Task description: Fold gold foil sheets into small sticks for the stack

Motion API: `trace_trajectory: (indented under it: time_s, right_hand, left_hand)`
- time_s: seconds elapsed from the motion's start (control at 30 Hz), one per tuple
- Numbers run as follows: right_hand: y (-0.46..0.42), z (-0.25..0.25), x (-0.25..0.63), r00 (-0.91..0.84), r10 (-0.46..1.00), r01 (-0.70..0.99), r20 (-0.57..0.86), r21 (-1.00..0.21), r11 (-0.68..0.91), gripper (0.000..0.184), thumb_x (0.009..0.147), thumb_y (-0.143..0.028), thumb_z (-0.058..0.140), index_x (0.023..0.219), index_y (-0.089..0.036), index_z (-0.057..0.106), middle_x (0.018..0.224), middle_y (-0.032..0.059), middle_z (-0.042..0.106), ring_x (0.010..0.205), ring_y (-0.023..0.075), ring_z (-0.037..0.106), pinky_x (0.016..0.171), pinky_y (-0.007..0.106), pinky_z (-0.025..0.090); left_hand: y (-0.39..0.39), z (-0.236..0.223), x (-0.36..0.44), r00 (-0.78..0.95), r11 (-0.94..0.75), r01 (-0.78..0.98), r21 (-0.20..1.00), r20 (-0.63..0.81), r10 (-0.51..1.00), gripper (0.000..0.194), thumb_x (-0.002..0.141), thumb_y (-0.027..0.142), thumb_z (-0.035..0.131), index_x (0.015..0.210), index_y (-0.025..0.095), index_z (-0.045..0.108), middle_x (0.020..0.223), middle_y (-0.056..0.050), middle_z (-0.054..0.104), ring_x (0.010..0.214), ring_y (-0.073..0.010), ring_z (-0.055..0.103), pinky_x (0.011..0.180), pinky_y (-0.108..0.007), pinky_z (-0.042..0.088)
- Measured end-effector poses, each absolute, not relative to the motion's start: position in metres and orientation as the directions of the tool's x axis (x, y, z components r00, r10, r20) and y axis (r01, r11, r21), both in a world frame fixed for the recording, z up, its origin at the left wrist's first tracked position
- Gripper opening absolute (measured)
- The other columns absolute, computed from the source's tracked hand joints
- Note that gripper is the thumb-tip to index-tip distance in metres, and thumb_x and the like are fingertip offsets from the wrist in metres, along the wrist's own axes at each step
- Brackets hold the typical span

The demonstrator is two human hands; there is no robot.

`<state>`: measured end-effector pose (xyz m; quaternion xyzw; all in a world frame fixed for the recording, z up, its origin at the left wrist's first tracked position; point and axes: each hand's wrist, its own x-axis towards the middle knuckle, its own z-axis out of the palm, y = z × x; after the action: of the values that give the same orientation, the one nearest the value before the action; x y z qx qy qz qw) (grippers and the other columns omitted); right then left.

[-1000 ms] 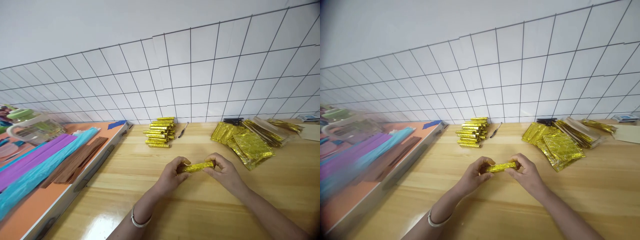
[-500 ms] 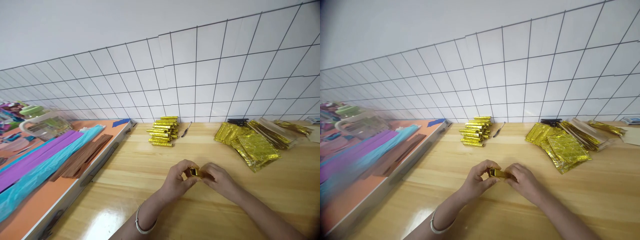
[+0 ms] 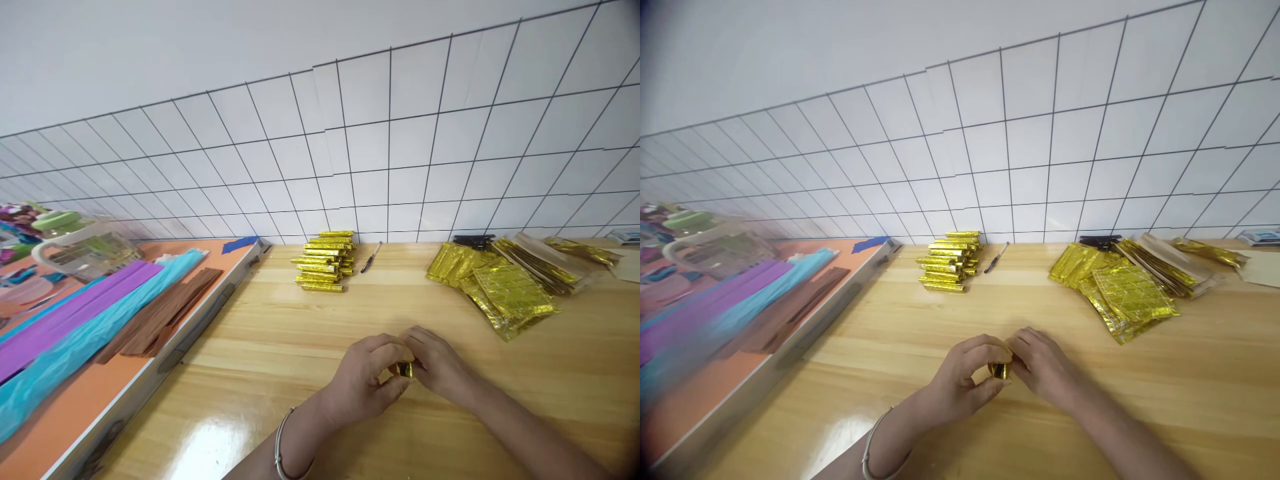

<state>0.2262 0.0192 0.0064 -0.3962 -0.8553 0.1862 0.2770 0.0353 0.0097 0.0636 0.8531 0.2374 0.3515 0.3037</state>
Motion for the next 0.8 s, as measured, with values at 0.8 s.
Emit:
trace_trajectory:
  time_s: [0.8]
  right_hand:
    - [0.024, 0.005, 0.227, -0.557, 0.784, 0.596, 0.274, -0.525, 0.607, 0.047, 0.074, -0.011, 0.055, 0.119, -0.022, 0.049, 0.113, 0.0084, 0.054, 0.106, 0.0217, 0.049, 0.091, 0.04, 0.043]
  left_hand:
    - [0.027, 0.035, 0.031, 0.704, -0.769, 0.429, 0.473, 0.359, 0.613, 0.037, 0.073, 0.008, 0.048, 0.108, 0.02, 0.053, 0.104, -0.006, 0.062, 0.09, -0.0181, 0.056, 0.077, -0.028, 0.043]
